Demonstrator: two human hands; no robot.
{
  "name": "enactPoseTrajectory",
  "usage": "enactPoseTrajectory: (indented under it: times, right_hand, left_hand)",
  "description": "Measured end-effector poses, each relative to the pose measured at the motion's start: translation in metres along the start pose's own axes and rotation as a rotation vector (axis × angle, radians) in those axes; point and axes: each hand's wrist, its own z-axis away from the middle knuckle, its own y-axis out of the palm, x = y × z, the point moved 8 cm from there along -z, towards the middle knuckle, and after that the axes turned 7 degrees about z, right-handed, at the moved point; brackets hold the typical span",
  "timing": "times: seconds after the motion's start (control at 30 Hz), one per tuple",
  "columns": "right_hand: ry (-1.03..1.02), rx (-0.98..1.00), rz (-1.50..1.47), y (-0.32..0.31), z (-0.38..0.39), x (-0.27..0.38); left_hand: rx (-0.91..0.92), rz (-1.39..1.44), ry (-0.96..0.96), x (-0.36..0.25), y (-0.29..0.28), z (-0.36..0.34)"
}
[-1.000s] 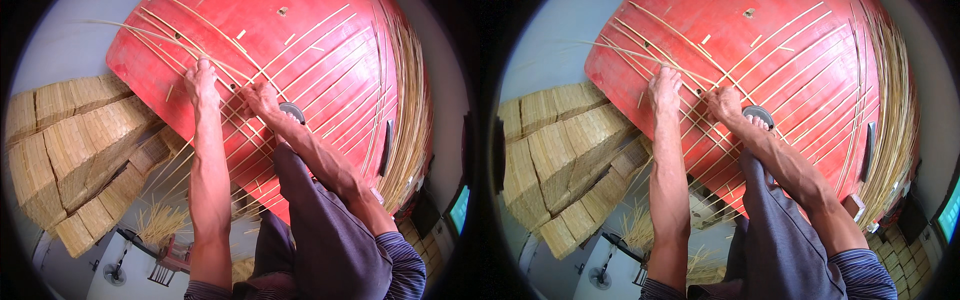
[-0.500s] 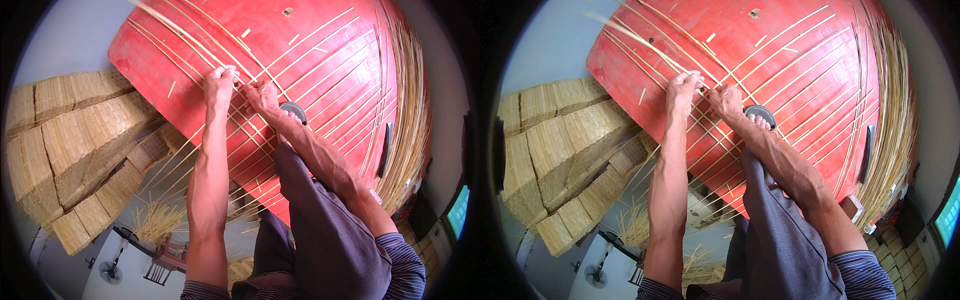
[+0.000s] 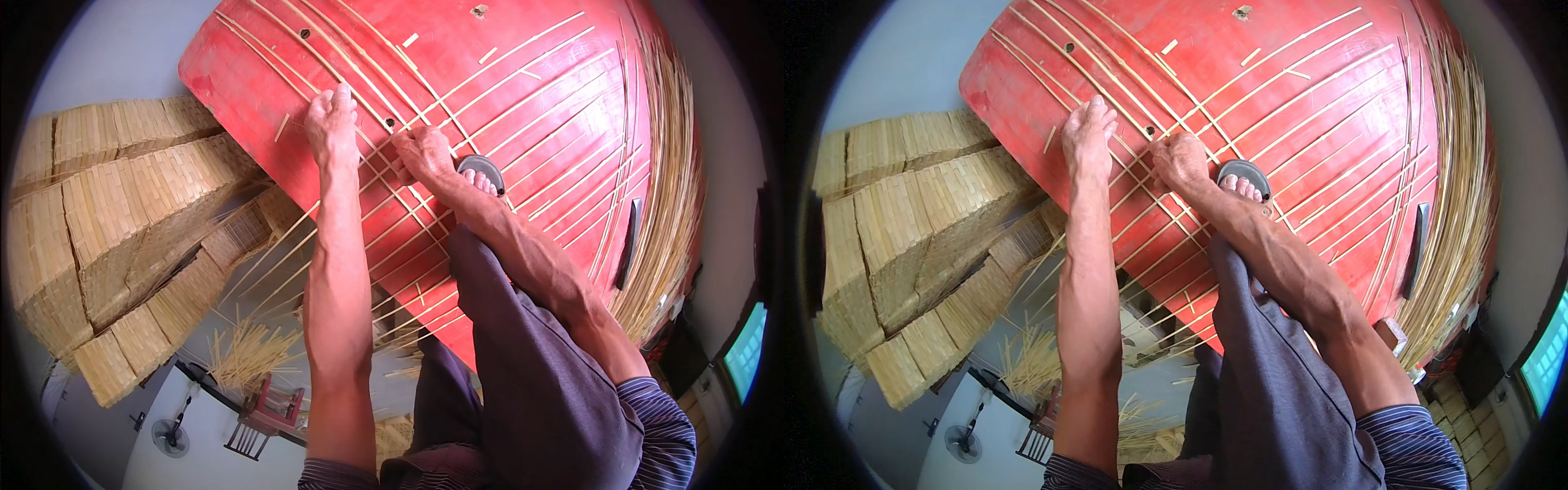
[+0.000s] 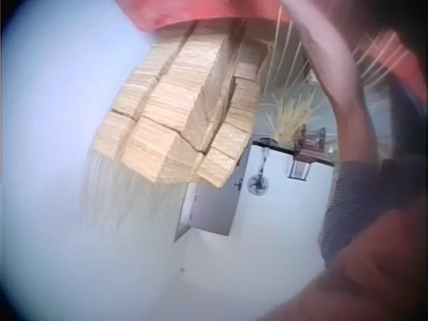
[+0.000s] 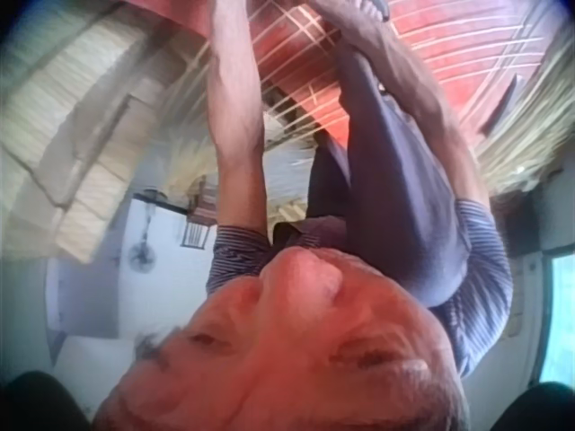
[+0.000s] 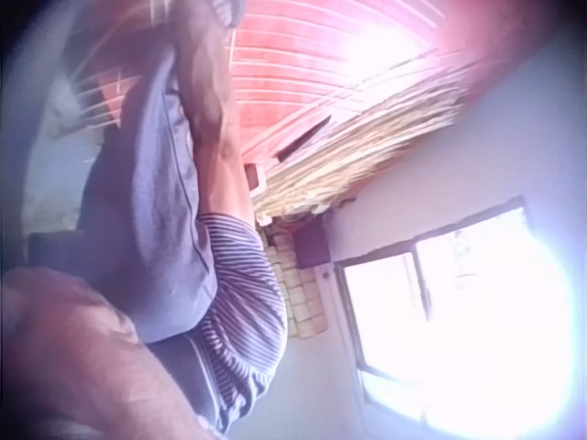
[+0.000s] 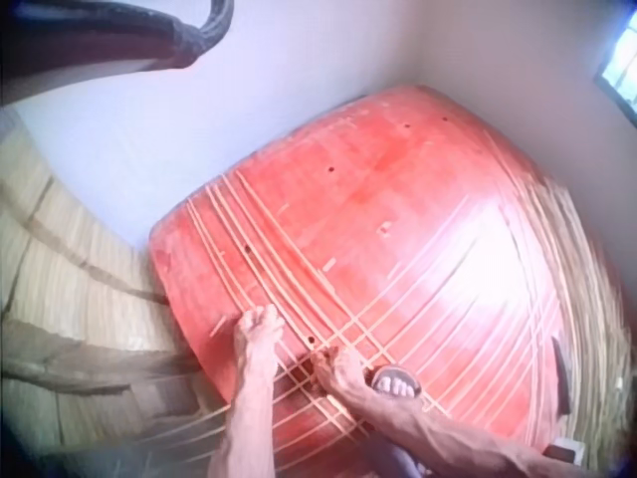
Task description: The person weaves thin bamboo strips into a grid pattern on a large red work surface. They interlace the strips by hand, occasionally using a small wooden block to press the weave tight, and later gather a bundle of bamboo strips from the floor.
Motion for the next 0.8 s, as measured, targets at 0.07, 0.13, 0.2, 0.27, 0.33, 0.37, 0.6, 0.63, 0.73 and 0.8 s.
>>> enactPoseTrajectory:
  times: [0.07, 0.13, 0.2, 0.27, 0.33, 0.37, 0.6, 0.63, 0.73, 0.8]
  right_hand:
    - [0.038, 0.016, -0.051, 0.008, -0.002, -0.003]
    - [0.049, 0.013, -0.064, 0.006, -0.010, -0.011]
    - [0.025, 0.011, -0.049, 0.006, -0.012, -0.012]
    - [0.020, -0.003, -0.034, 0.007, -0.010, -0.012]
    - [-0.004, 0.000, -0.008, 0.007, -0.009, -0.009]
    - [-0.017, -0.002, 0.006, 0.006, -0.009, -0.008]
    - [-0.033, -0.053, 0.056, 0.004, -0.010, -0.006]
    - [-0.035, -0.064, 0.064, 0.003, -0.011, -0.006]
    - [-0.039, -0.044, 0.037, 0.008, -0.012, -0.008]
    - [-0.038, -0.023, 0.031, 0.010, -0.008, -0.007]
  left_hand:
    - [0.009, 0.101, -0.098, 0.011, -0.003, -0.017]
    - [0.056, 0.176, -0.157, 0.016, 0.010, -0.019]
    - [0.059, 0.169, -0.174, 0.022, 0.012, -0.019]
    - [0.117, 0.129, -0.156, 0.025, 0.016, -0.013]
    - [0.204, -0.060, -0.140, 0.027, 0.020, -0.003]
    - [0.251, -0.153, -0.132, 0.028, 0.023, 0.003]
    - [0.309, -0.378, 0.102, 0.013, 0.028, 0.031]
    - [0.308, -0.401, 0.167, 0.011, 0.030, 0.035]
    - [0.261, -0.287, 0.117, 0.014, 0.017, 0.031]
    - [0.199, -0.236, 0.146, 0.004, 0.004, 0.019]
